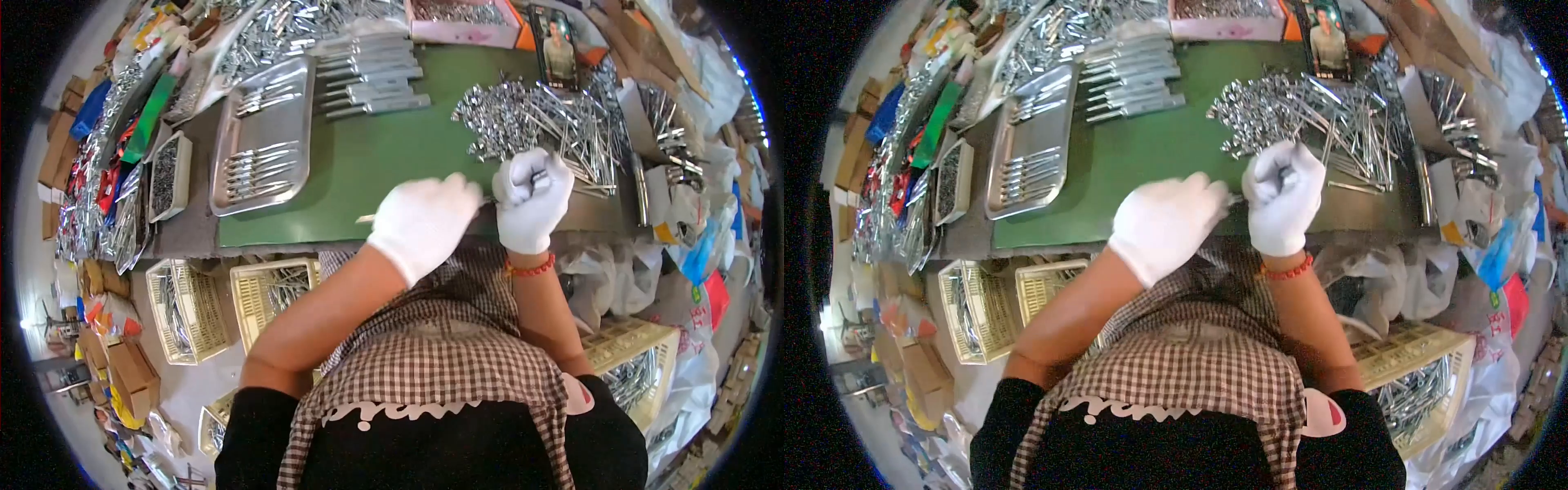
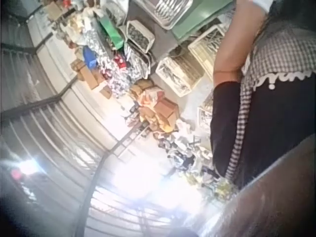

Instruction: The person is assembling small metal hardware components at a workstation.

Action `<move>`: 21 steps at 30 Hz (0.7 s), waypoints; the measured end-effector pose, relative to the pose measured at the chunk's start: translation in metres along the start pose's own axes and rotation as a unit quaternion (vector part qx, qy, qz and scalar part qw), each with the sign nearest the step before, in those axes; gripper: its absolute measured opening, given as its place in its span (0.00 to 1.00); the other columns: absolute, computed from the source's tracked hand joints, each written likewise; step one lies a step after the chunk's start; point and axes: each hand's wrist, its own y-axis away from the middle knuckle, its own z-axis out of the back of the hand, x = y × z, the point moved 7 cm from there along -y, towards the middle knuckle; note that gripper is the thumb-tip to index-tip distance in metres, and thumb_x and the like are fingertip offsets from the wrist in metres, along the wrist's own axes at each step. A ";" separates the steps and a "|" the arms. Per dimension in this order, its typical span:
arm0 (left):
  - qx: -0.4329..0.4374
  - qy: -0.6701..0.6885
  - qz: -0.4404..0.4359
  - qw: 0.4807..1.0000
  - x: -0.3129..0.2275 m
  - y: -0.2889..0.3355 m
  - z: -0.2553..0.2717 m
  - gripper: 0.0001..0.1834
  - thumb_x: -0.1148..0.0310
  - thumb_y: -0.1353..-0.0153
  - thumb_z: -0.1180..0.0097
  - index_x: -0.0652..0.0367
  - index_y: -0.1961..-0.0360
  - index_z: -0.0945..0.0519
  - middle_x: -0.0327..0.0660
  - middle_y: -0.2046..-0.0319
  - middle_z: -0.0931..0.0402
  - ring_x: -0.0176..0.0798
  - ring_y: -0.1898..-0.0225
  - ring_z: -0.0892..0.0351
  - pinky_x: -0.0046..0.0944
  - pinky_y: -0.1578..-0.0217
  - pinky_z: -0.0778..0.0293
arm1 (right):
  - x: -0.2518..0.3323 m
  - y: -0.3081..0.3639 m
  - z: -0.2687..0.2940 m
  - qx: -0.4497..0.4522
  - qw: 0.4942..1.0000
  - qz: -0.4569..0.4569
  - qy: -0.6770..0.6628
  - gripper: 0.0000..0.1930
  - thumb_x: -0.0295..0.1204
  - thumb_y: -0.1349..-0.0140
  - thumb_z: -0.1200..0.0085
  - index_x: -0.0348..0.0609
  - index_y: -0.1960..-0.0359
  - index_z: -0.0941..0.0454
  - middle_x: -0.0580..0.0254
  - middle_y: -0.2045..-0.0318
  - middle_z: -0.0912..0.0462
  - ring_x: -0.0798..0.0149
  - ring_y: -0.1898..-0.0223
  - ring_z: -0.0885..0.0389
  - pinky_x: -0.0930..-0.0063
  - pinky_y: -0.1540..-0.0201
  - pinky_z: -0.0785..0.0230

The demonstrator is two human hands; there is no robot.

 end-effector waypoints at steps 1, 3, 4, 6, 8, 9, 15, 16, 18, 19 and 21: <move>0.015 0.015 0.026 0.999 0.008 0.013 0.001 0.10 0.60 0.33 0.46 0.54 0.67 0.22 0.43 0.71 0.23 0.46 0.70 0.17 0.44 0.71 0.21 | 0.000 -0.002 0.005 0.018 1.000 -0.013 -0.020 0.26 0.49 0.30 0.57 0.42 0.80 0.32 0.71 0.87 0.41 0.71 0.86 0.46 0.73 0.81 0.57; -0.031 0.092 0.110 0.989 0.036 0.064 0.023 0.11 0.59 0.34 0.44 0.52 0.58 0.18 0.45 0.69 0.21 0.50 0.70 0.18 0.47 0.68 0.22 | 0.017 0.007 0.013 0.001 1.000 0.004 0.016 0.25 0.47 0.27 0.58 0.41 0.79 0.32 0.70 0.85 0.39 0.74 0.86 0.46 0.76 0.82 0.56; -0.027 0.114 0.167 0.979 0.052 0.096 0.030 0.13 0.60 0.36 0.42 0.54 0.55 0.17 0.47 0.66 0.19 0.52 0.67 0.18 0.47 0.65 0.22 | 0.027 0.012 0.021 -0.027 0.999 0.022 0.043 0.25 0.46 0.26 0.58 0.41 0.78 0.32 0.70 0.85 0.38 0.75 0.85 0.46 0.77 0.82 0.56; 0.009 0.050 0.243 0.969 0.085 0.168 0.029 0.11 0.65 0.40 0.40 0.54 0.57 0.18 0.46 0.65 0.19 0.52 0.63 0.18 0.49 0.61 0.23 | 0.038 0.017 0.029 0.037 0.994 0.042 0.093 0.23 0.43 0.24 0.60 0.38 0.74 0.29 0.70 0.82 0.36 0.78 0.84 0.47 0.79 0.80 0.53; 0.088 -0.016 0.271 0.958 0.098 0.206 0.035 0.12 0.67 0.42 0.39 0.57 0.57 0.17 0.45 0.61 0.18 0.51 0.60 0.18 0.48 0.58 0.23 | 0.039 0.018 0.026 -0.001 0.991 0.036 0.131 0.20 0.40 0.25 0.58 0.37 0.71 0.27 0.71 0.82 0.35 0.79 0.83 0.46 0.81 0.80 0.54; 0.026 -0.024 0.270 0.962 0.096 0.202 0.046 0.12 0.68 0.43 0.39 0.59 0.57 0.17 0.45 0.60 0.18 0.51 0.59 0.18 0.48 0.57 0.23 | 0.038 0.018 0.024 -0.006 0.987 0.027 0.160 0.18 0.38 0.26 0.58 0.37 0.70 0.26 0.72 0.81 0.34 0.79 0.83 0.45 0.81 0.80 0.54; -0.158 0.000 0.121 0.980 0.076 0.063 0.050 0.20 0.71 0.40 0.40 0.56 0.45 0.20 0.44 0.51 0.22 0.50 0.52 0.21 0.47 0.50 0.25 | 0.034 0.020 0.022 0.003 0.970 -0.026 0.240 0.09 0.26 0.33 0.55 0.38 0.64 0.21 0.75 0.76 0.30 0.82 0.76 0.38 0.86 0.75 0.48; -0.185 -0.006 0.079 0.980 0.074 0.036 0.049 0.22 0.72 0.41 0.40 0.56 0.44 0.22 0.44 0.50 0.22 0.49 0.50 0.21 0.47 0.49 0.25 | 0.035 0.021 0.021 0.002 0.971 -0.024 0.239 0.09 0.26 0.33 0.55 0.38 0.64 0.21 0.75 0.76 0.30 0.82 0.76 0.38 0.86 0.75 0.48; -0.220 -0.023 0.011 0.975 0.080 -0.007 0.037 0.19 0.72 0.42 0.40 0.59 0.48 0.22 0.44 0.51 0.21 0.49 0.50 0.21 0.46 0.51 0.24 | 0.034 0.022 0.021 -0.001 0.961 -0.029 0.277 0.08 0.25 0.34 0.55 0.39 0.63 0.21 0.75 0.75 0.30 0.82 0.75 0.37 0.86 0.73 0.45; -0.203 -0.010 0.016 0.979 0.089 -0.023 0.027 0.16 0.71 0.42 0.39 0.59 0.52 0.22 0.45 0.54 0.21 0.50 0.53 0.20 0.47 0.53 0.24 | 0.035 0.023 0.018 0.002 0.959 -0.030 0.283 0.08 0.24 0.35 0.55 0.40 0.63 0.21 0.75 0.75 0.30 0.82 0.74 0.37 0.86 0.71 0.44; -0.166 -0.039 0.044 0.984 0.101 -0.040 0.015 0.17 0.70 0.40 0.40 0.58 0.50 0.23 0.45 0.55 0.21 0.52 0.54 0.20 0.48 0.53 0.24 | 0.034 0.024 0.018 0.001 0.957 -0.032 0.287 0.08 0.24 0.34 0.55 0.41 0.63 0.21 0.76 0.75 0.30 0.82 0.74 0.37 0.86 0.71 0.43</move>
